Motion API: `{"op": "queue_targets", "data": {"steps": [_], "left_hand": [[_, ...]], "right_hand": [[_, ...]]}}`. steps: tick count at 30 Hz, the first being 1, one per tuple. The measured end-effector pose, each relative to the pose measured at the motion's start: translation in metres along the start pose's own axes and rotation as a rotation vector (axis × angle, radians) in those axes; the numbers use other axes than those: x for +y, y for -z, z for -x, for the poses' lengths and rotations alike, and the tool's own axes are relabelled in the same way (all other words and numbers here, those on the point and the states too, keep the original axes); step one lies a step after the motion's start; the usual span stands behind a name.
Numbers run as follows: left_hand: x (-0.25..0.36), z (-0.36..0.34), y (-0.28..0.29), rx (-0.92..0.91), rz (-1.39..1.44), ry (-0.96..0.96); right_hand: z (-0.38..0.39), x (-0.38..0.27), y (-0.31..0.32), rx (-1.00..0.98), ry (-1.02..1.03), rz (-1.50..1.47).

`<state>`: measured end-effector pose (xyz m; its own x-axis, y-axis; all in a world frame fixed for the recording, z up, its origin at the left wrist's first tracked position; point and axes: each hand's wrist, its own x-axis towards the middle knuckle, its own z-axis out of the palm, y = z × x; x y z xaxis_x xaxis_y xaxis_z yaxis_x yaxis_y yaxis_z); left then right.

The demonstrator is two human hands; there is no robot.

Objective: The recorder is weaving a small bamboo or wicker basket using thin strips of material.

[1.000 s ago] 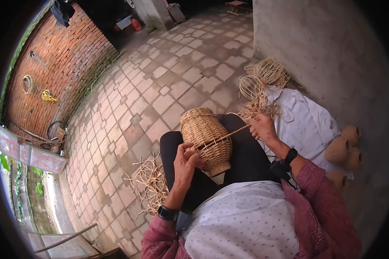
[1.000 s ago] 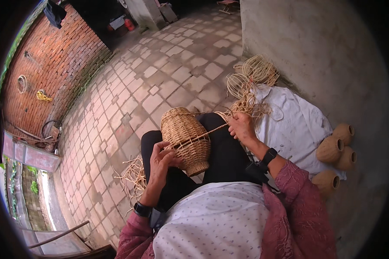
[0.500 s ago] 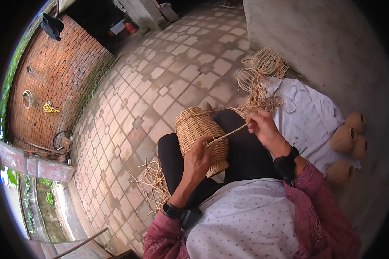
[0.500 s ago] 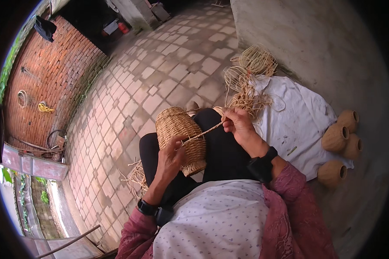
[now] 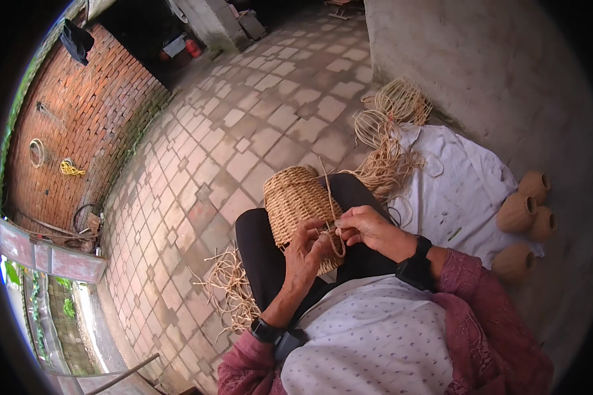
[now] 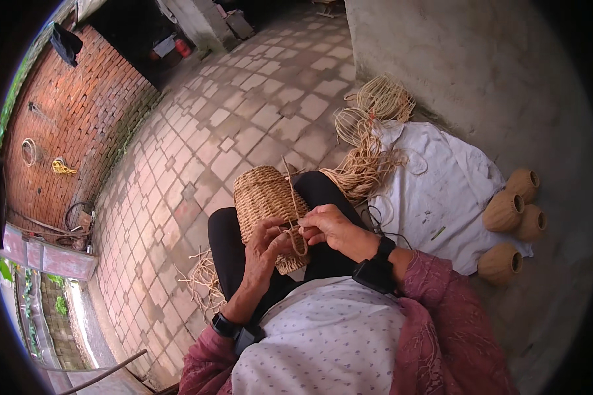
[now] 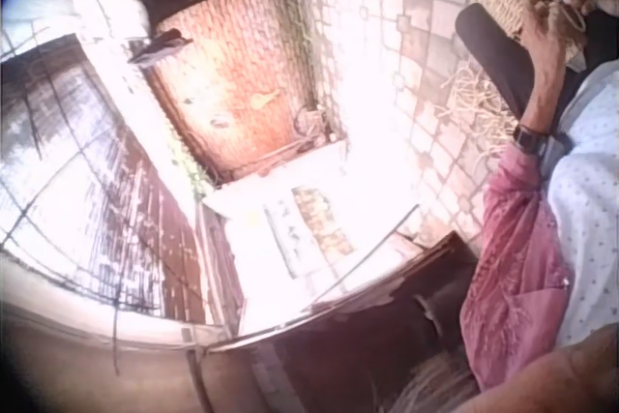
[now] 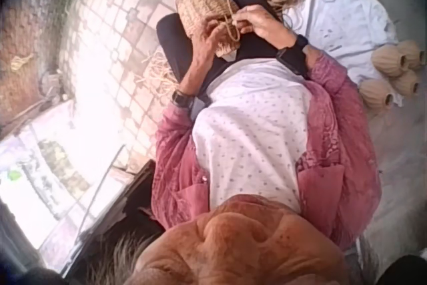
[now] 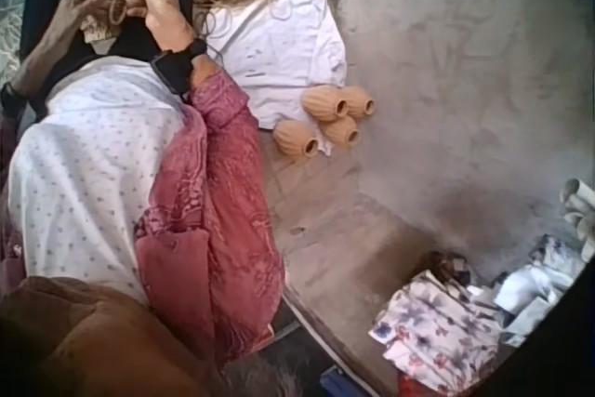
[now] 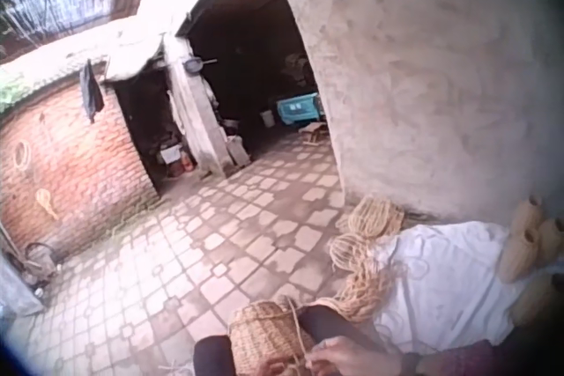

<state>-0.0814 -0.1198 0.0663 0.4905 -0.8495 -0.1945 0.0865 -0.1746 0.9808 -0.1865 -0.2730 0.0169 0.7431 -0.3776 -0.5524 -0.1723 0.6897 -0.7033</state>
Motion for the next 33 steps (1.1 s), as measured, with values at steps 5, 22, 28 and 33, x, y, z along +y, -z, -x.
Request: {"op": "queue_targets", "data": {"steps": [5,22,28,33], "left_hand": [[-0.019,-0.001,-0.002,0.033,-0.13,-0.112],[0.002,-0.001,0.041,0.121,0.212,0.01],[0.009,0.001,0.045,0.124,0.024,-0.014],[0.023,-0.001,0.028,0.298,-0.61,-0.255]], "right_hand": [[0.0,0.001,-0.012,0.093,-0.012,0.154],[0.007,-0.03,-0.008,0.037,0.183,0.396],[0.002,-0.031,0.053,0.29,0.305,0.269],[0.006,-0.036,0.063,0.315,0.375,0.15]]}}
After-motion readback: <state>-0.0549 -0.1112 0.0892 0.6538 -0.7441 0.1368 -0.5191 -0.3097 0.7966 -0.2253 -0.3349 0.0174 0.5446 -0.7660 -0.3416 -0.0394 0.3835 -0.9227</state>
